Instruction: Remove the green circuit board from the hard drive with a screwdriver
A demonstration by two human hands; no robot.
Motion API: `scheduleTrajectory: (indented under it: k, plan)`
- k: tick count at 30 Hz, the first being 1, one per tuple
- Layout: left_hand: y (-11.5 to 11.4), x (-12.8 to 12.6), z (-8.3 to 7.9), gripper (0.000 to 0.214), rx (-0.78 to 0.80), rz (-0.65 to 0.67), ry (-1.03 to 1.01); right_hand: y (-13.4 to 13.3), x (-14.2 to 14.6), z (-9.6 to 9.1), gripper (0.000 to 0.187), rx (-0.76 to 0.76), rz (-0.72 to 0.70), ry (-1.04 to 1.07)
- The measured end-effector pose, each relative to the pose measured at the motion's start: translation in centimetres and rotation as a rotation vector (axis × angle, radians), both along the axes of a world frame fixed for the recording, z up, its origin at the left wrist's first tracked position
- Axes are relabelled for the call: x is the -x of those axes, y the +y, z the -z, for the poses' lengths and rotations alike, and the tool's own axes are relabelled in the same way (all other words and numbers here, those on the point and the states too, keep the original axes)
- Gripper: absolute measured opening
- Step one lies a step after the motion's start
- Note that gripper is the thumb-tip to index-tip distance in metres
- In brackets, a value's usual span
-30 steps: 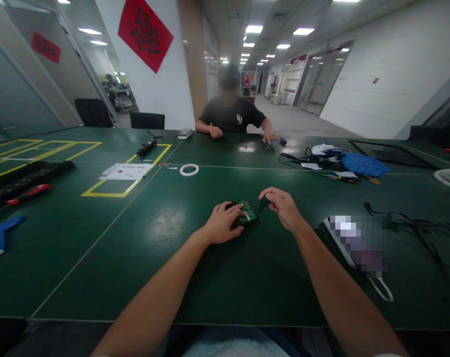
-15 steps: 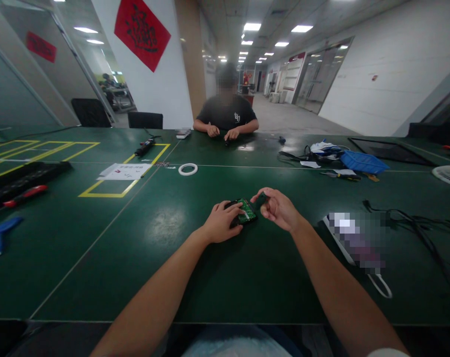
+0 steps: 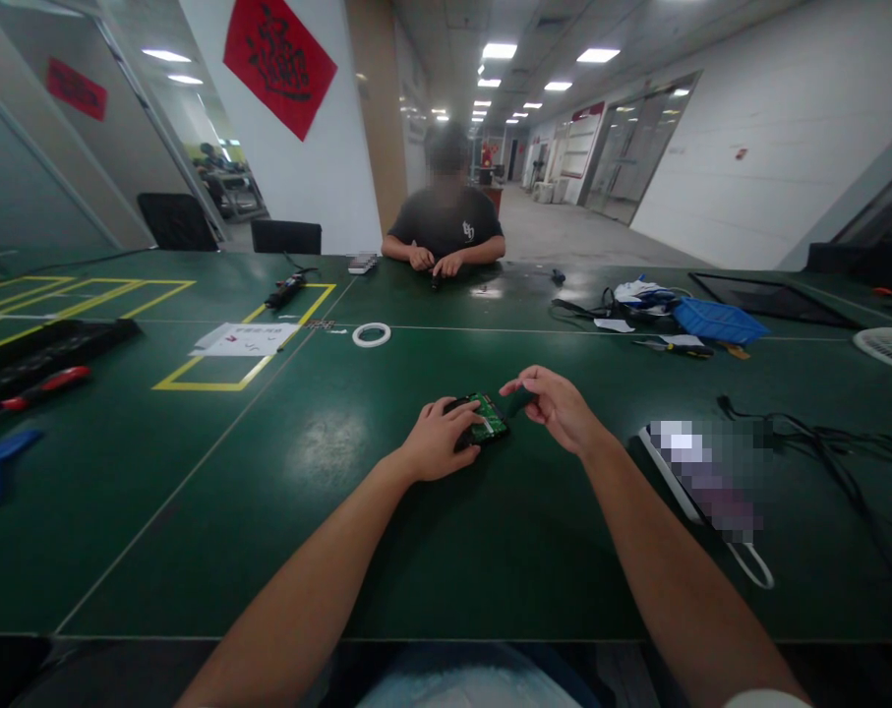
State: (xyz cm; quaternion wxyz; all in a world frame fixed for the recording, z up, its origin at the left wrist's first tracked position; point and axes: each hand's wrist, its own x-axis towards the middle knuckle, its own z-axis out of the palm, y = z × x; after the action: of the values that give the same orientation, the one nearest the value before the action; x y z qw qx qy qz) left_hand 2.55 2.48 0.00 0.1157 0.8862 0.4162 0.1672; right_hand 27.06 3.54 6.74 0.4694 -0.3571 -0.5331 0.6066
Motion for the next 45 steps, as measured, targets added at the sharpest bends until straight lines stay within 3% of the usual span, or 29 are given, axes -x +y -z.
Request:
scheduleTrajectory:
  k: [4,8,20,27,33,38,45]
  plan:
    - [0.01,-0.05,0.01,0.057,0.011,-0.007,0.01,-0.45,0.35,-0.25,0.022,0.076,-0.092,0.015]
    - [-0.05,-0.16,-0.12,0.056,0.006,-0.016,0.016,-0.72,0.7,-0.44,0.032,0.095,-0.091,0.036]
    - [-0.16,-0.04,-0.18,0.056,0.003,-0.006,0.016,-0.09,0.2,0.06,0.021,-0.024,-0.006,-0.011]
    - [-0.19,-0.1,-0.37,0.056,0.023,-0.012,0.026,-0.25,0.42,0.02,0.025,0.018,-0.044,-0.067]
    - [-0.06,-0.16,-0.17,0.057,0.019,-0.013,0.016,-0.49,0.47,-0.07,0.021,0.116,-0.118,0.055]
    - [0.0,-0.17,0.11,0.055,-0.008,-0.012,0.011,-0.63,0.68,-0.3,0.033,0.117,-0.103,0.023]
    - [-0.1,0.02,-0.2,0.058,0.011,-0.005,0.002,-0.17,0.21,-0.01,0.017,-0.014,0.016,-0.016]
